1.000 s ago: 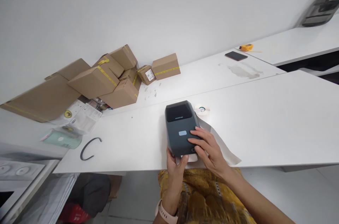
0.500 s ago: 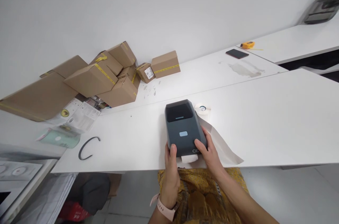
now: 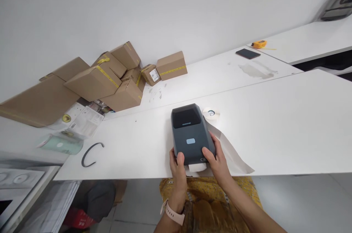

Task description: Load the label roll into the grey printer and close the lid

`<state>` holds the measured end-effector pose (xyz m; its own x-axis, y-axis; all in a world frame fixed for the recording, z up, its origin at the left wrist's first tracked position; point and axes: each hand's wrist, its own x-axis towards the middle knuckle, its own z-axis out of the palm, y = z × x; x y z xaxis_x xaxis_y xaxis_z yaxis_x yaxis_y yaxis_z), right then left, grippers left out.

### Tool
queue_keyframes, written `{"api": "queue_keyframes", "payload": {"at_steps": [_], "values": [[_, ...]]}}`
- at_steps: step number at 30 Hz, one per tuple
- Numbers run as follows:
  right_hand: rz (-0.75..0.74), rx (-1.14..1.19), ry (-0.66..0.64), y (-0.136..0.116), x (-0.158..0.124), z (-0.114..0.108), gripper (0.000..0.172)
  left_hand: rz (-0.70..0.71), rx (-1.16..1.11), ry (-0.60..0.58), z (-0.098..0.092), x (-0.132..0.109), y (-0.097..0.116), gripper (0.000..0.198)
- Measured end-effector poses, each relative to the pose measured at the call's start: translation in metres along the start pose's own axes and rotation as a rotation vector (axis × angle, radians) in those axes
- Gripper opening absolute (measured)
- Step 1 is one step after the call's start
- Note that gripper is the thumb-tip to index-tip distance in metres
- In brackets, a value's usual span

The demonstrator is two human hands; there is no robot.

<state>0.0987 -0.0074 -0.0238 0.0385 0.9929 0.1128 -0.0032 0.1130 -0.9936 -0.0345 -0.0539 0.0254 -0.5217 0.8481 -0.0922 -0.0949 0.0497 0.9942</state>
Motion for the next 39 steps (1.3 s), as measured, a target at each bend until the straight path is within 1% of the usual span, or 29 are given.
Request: {"api": "queue_keyframes", "payload": {"at_steps": [2, 3, 4, 5, 7, 8, 9, 11, 13, 15, 18, 21, 26, 30, 32, 35, 37, 39], "values": [[-0.032, -0.037, 0.006, -0.005, -0.001, 0.001, 0.058, -0.002, -0.013, -0.054, -0.004, -0.001, 0.004, 0.071], [-0.078, -0.068, 0.016, -0.009, -0.002, 0.001, 0.058, -0.012, -0.023, -0.068, -0.007, -0.004, 0.004, 0.072], [-0.144, -0.105, 0.032, -0.014, -0.004, 0.001, 0.058, -0.028, -0.023, -0.057, -0.010, -0.008, 0.004, 0.072], [-0.225, -0.144, 0.049, -0.019, -0.006, 0.000, 0.058, -0.046, -0.008, -0.023, -0.012, -0.015, 0.002, 0.071], [-0.404, -0.223, 0.049, -0.027, -0.010, -0.006, 0.054, -0.081, 0.046, 0.085, -0.015, -0.032, -0.004, 0.061], [-0.487, -0.261, 0.018, -0.031, -0.011, -0.010, 0.051, -0.102, 0.070, 0.112, -0.015, -0.040, -0.007, 0.054], [-0.556, -0.296, -0.028, -0.033, -0.012, -0.014, 0.048, -0.128, 0.080, 0.100, -0.014, -0.048, -0.009, 0.049], [-0.640, -0.357, -0.130, -0.035, -0.012, -0.024, 0.045, -0.215, 0.045, -0.009, -0.008, -0.059, -0.009, 0.050], [-0.670, -0.400, -0.180, -0.035, -0.011, -0.031, 0.045, -0.324, -0.058, -0.104, 0.001, -0.063, -0.003, 0.052], [-0.684, -0.431, -0.178, -0.034, -0.010, -0.035, 0.043, -0.391, -0.163, -0.133, 0.010, -0.061, 0.004, 0.052], [-0.693, -0.455, -0.160, -0.035, -0.009, -0.035, 0.041, -0.362, -0.214, -0.115, 0.020, -0.056, 0.010, 0.051], [-0.695, -0.451, -0.137, -0.037, -0.010, -0.032, 0.039, -0.316, -0.179, -0.080, 0.024, -0.054, 0.006, 0.054], [-0.698, -0.434, -0.118, -0.038, -0.010, -0.030, 0.039, -0.240, -0.090, -0.034, 0.024, -0.054, -0.005, 0.056], [-0.714, -0.450, -0.110, -0.036, -0.009, -0.030, 0.038, -0.215, -0.104, -0.011, 0.024, -0.053, -0.006, 0.056], [-0.729, -0.475, -0.103, -0.034, -0.009, -0.030, 0.037, -0.205, -0.114, -0.036, 0.024, -0.054, -0.007, 0.056], [-0.755, -0.512, -0.085, -0.034, -0.008, -0.029, 0.034, -0.207, -0.107, -0.118, 0.022, -0.060, -0.015, 0.057], [-0.756, -0.529, -0.064, -0.037, -0.007, -0.027, 0.030, -0.262, -0.081, -0.179, 0.018, -0.067, -0.025, 0.058], [-0.755, -0.537, -0.035, -0.042, -0.003, -0.024, 0.021, -0.363, -0.067, -0.206, 0.011, -0.076, -0.036, 0.061]]}}
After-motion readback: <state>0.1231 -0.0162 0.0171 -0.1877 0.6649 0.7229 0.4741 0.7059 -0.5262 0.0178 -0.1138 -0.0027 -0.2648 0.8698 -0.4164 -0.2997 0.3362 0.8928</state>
